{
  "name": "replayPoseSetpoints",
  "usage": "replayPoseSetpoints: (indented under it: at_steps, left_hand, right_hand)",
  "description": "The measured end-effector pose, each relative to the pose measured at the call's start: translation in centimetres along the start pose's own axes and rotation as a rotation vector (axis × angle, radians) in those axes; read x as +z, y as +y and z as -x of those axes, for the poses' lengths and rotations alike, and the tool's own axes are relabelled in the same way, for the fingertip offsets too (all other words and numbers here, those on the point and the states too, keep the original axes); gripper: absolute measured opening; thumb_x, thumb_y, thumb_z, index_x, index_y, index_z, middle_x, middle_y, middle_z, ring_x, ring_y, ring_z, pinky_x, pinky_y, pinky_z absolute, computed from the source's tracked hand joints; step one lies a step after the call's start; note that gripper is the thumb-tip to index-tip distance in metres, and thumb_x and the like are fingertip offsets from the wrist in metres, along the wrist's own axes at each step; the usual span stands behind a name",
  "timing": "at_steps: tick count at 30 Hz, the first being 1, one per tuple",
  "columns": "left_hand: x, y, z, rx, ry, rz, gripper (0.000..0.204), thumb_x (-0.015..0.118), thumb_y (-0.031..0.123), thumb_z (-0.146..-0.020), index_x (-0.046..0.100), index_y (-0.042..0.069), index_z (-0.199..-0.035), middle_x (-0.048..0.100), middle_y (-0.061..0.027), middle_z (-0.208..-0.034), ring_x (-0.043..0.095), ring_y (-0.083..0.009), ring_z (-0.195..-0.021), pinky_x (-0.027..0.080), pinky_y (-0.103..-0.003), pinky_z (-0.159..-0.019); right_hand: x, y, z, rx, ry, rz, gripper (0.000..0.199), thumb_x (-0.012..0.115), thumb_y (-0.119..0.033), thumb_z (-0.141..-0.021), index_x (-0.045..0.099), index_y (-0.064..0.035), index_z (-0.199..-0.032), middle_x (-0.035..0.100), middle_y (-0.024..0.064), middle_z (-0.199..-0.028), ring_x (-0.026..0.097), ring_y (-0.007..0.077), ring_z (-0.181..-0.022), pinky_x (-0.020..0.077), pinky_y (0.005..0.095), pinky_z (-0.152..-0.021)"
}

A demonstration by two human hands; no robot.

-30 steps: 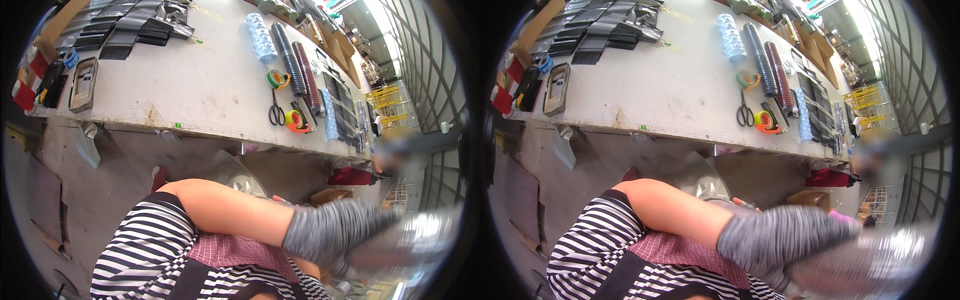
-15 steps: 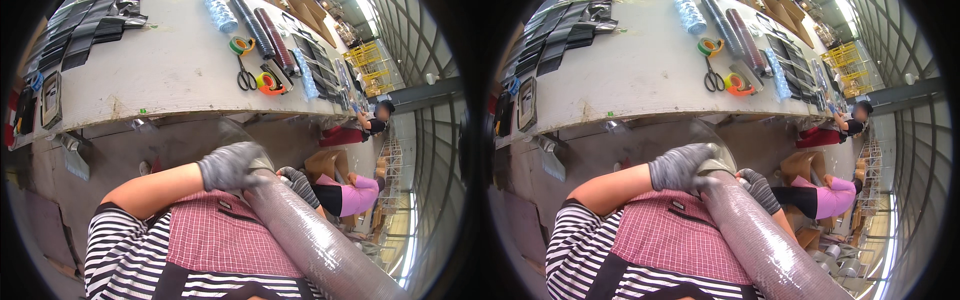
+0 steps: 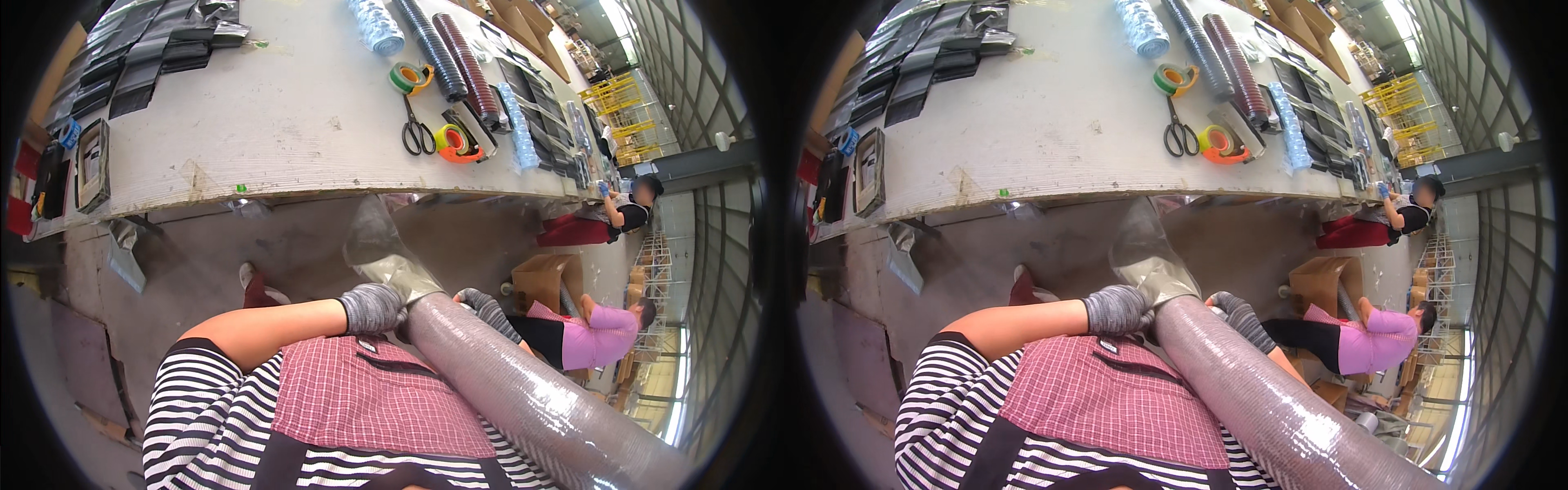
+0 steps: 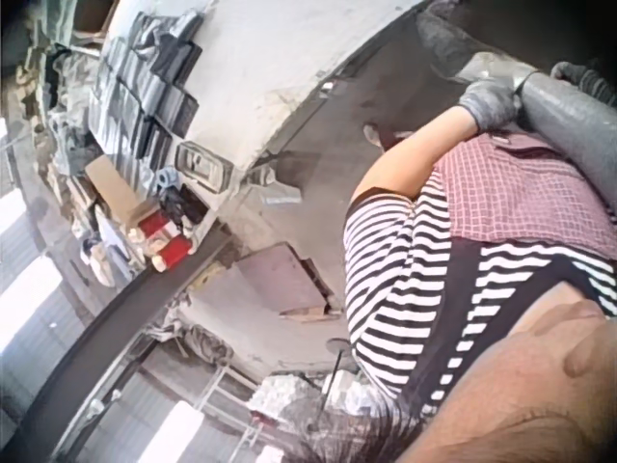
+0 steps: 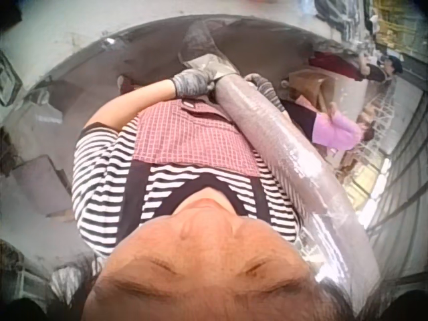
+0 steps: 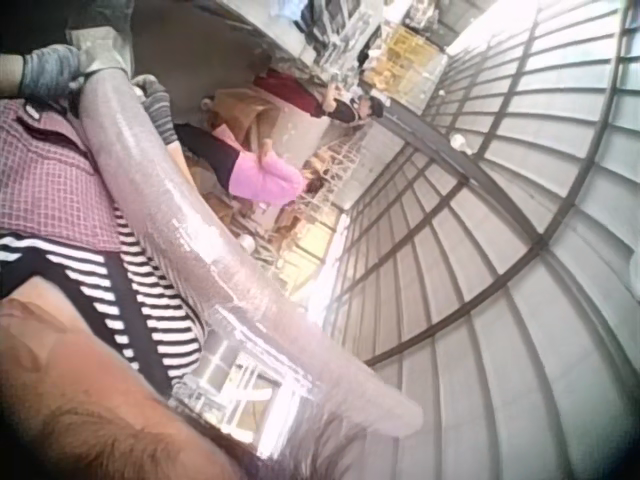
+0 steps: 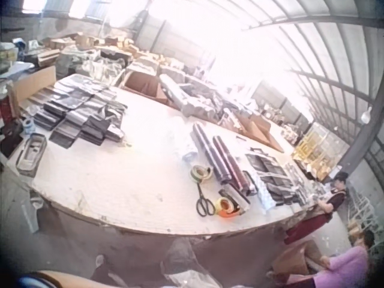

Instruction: The person prepares and packages industrial rolls by applying adhesive labels to the wrapped products, trimming excess plastic film with scissors, and sealing the ends of the rolls using a tape dispenser.

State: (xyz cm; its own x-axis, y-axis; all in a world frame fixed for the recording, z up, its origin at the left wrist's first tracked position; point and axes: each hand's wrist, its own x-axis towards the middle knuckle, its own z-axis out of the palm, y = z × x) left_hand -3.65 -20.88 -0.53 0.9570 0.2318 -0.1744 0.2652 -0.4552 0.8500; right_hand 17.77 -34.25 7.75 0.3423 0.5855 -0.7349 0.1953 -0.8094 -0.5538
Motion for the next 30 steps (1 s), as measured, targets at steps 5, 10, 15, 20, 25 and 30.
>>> replayPoseSetpoints:
  at_steps: [5, 10, 15, 20, 25, 30]
  left_hand:
    - [1.8, -0.1, -0.1, 0.181, -0.148, 0.283, 0.03, 0.052, 0.027, -0.094, 0.066, 0.002, -0.084, 0.066, -0.0193, -0.077, 0.064, -0.0329, -0.07, 0.05, -0.043, -0.07]
    - [1.1, 0.1, -1.3, -0.025, -0.126, 0.502, 0.03, 0.05, 0.027, -0.096, 0.068, 0.003, -0.094, 0.067, -0.0187, -0.082, 0.063, -0.0317, -0.068, 0.051, -0.041, -0.071]
    - [3.7, 0.8, -4.5, 0.081, -0.098, 0.136, 0.029, 0.051, 0.025, -0.09, 0.067, 0.001, -0.09, 0.065, -0.0225, -0.077, 0.063, -0.0385, -0.075, 0.05, -0.045, -0.074]
    - [3.9, 1.4, -3.7, 0.236, -0.068, 0.348, 0.027, 0.053, 0.026, -0.092, 0.063, 0.0, -0.091, 0.064, -0.022, -0.079, 0.061, -0.0408, -0.073, 0.049, -0.046, -0.072]
    - [4.5, 0.9, -3.2, 0.14, -0.119, 0.453, 0.03, 0.051, 0.029, -0.097, 0.063, 0.002, -0.1, 0.067, -0.0204, -0.085, 0.065, -0.0349, -0.079, 0.051, -0.042, -0.075]
    - [4.2, -1.6, -2.9, 0.049, -0.086, 0.606, 0.031, 0.051, 0.027, -0.099, 0.065, 0.0, -0.098, 0.068, -0.0108, -0.079, 0.064, -0.0145, -0.071, 0.053, -0.032, -0.07]
  right_hand:
    - [-2.2, 3.4, -0.1, -0.215, -0.038, -0.05, 0.013, 0.062, -0.015, -0.093, 0.061, -0.0029, -0.097, 0.061, 0.0002, -0.085, 0.054, 0.0083, -0.078, 0.0469, 0.024, -0.07]
    - [-1.8, 3.9, -0.8, -0.04, -0.028, -0.247, 0.012, 0.063, -0.012, -0.092, 0.06, -0.004, -0.1, 0.061, 0.0012, -0.085, 0.057, 0.0091, -0.078, 0.0478, 0.0254, -0.069]
    - [-3.2, 7.8, -3.5, -0.069, 0.131, -0.157, 0.01, 0.063, -0.013, -0.092, 0.061, -0.0044, -0.097, 0.061, 0.0, -0.083, 0.056, 0.0089, -0.078, 0.048, 0.0256, -0.068]
    - [-4.3, 3.6, -0.7, -0.094, -0.02, -0.205, 0.008, 0.063, -0.014, -0.093, 0.062, -0.0054, -0.095, 0.062, -0.0023, -0.083, 0.056, 0.0062, -0.076, 0.0476, 0.0227, -0.067]
    - [-4.4, 4.4, -3.1, -0.024, -0.182, -0.264, 0.008, 0.062, -0.013, -0.094, 0.061, -0.006, -0.098, 0.063, -0.0022, -0.085, 0.058, 0.0059, -0.077, 0.048, 0.0216, -0.066]
    - [-5.3, 3.6, -5.9, -0.13, -0.177, -0.078, 0.014, 0.062, -0.01, -0.091, 0.063, -0.0055, -0.104, 0.065, 0.0004, -0.089, 0.061, 0.0092, -0.081, 0.0498, 0.0232, -0.069]
